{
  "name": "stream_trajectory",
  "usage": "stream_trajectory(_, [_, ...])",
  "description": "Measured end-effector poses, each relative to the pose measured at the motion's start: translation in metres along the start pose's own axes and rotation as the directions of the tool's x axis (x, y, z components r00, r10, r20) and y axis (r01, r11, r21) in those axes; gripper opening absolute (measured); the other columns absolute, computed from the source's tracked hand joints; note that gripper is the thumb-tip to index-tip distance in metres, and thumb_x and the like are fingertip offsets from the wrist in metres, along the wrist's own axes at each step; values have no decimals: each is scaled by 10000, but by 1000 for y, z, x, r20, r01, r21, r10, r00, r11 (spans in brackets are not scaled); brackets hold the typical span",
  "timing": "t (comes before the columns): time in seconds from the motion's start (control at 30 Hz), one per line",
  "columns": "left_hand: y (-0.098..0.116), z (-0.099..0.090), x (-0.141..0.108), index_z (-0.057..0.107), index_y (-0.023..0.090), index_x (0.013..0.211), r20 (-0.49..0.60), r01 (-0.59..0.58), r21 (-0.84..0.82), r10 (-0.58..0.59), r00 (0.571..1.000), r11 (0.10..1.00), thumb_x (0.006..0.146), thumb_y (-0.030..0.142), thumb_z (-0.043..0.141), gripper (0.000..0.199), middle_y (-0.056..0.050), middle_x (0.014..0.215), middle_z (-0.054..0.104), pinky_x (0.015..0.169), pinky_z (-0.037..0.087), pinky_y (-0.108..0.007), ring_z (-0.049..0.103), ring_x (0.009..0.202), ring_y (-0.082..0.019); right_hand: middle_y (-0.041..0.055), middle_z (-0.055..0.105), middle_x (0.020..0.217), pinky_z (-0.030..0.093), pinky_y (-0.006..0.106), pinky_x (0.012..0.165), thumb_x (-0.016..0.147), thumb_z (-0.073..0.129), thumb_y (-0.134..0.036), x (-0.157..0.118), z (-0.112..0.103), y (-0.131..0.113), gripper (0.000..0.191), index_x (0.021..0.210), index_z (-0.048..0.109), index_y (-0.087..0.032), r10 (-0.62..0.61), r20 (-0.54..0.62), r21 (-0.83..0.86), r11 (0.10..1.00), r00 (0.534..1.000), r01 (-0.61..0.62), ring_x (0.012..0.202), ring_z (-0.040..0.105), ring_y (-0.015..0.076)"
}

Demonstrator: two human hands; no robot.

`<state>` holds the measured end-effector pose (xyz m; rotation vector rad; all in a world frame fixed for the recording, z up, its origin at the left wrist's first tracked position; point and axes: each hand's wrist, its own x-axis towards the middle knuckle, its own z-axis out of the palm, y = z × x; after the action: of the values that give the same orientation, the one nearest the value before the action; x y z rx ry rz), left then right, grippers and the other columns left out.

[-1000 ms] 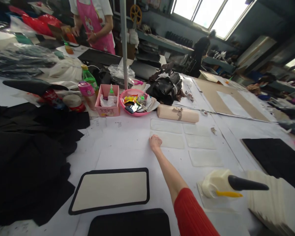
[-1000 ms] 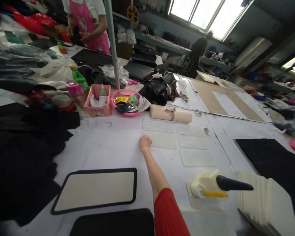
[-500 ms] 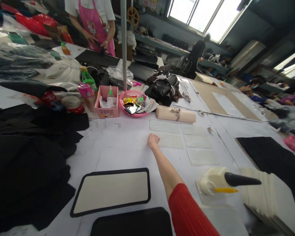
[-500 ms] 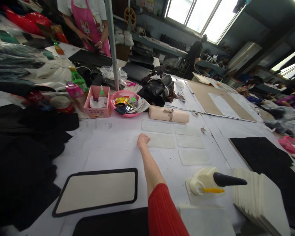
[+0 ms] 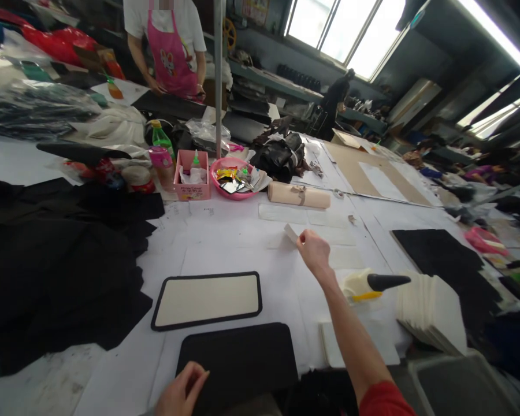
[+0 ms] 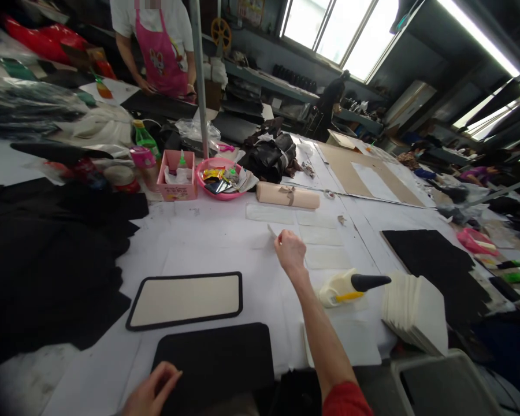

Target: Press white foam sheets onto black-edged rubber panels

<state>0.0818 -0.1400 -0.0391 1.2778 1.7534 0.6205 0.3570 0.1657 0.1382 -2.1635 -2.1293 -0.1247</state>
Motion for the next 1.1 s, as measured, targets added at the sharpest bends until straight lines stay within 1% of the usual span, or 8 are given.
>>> stream_trajectory(0.17, [-8, -35, -25, 484, 225, 609, -66, 91, -44, -94, 993, 995, 830, 627, 452, 460, 52, 513, 478, 539, 386, -217, 472, 503, -124, 17, 649, 781, 354, 253, 607, 824, 541, -220, -65, -61, 19, 59, 780, 574, -197, -117, -213, 74, 988, 970, 135, 701, 600, 163])
stream_trajectory(0.33, [-38, -69, -64, 491, 233, 664, -75, 172, 123, -164, 984, 977, 839, 583, 438, 395, 60, 527, 490, 549, 375, -224, 479, 490, -124, 1, 629, 763, 409, 255, 660, 822, 557, -214, -128, -105, 16, 33, 793, 570, -203, -201, -294, 149, 956, 935, 252, 708, 609, 153])
stream_trajectory(0.5, [-44, -86, -89, 491, 224, 992, -157, 146, 343, -97, 983, 928, 848, 428, 447, 254, -11, 823, 620, 550, 365, -248, 583, 616, -160, -5, 632, 760, 451, 261, 692, 831, 574, -211, -176, -131, 9, 26, 807, 584, -208, -212, -344, 216, 930, 915, 297, 687, 612, 147])
stream_trajectory(0.6, [-38, -92, -93, 481, 228, 866, -196, 197, 481, -114, 974, 854, 896, 440, 386, 234, -1, 729, 597, 513, 303, -260, 546, 546, -158, -8, 641, 774, 470, 266, 728, 835, 590, -209, -199, -140, 6, 12, 826, 598, -212, -229, -344, 270, 905, 911, 329, 693, 613, 144])
stream_trajectory(0.7, [-39, -99, -93, 488, 237, 763, -117, 163, 542, -118, 986, 825, 920, 460, 369, 297, 20, 620, 580, 527, 291, -265, 537, 520, -157, -2, 654, 814, 484, 276, 772, 837, 603, -210, -219, -147, 3, 11, 843, 609, -217, -237, -336, 337, 873, 911, 351, 744, 625, 153])
stream_trajectory(0.8, [-45, -104, -91, 582, 238, 877, -18, 81, 484, -83, 996, 871, 923, 376, 382, 247, -12, 771, 675, 586, 355, -266, 620, 646, -175, 1, 653, 827, 488, 288, 806, 837, 609, -204, -235, -152, 0, 21, 843, 612, -224, -247, -313, 406, 838, 917, 364, 795, 631, 167])
stream_trajectory(0.93, [-43, -101, -79, 569, 232, 1193, -82, -18, 338, 48, 995, 941, 891, 314, 426, 344, -70, 1119, 658, 667, 426, -281, 642, 801, -184, 10, 652, 843, 488, 302, 812, 837, 624, -206, -251, -155, -2, 28, 844, 611, -229, -240, -247, 521, 784, 939, 338, 818, 624, 175])
stream_trajectory(1.1, [-6, -85, -48, 667, 196, 1025, -63, 20, -187, -33, 997, 982, 809, 474, 573, 365, -42, 839, 690, 604, 453, -282, 575, 611, -149, 23, 648, 862, 496, 314, 797, 835, 640, -225, -265, -151, -1, 29, 830, 611, -227, -194, -161, 706, 662, 968, 250, 835, 617, 184])
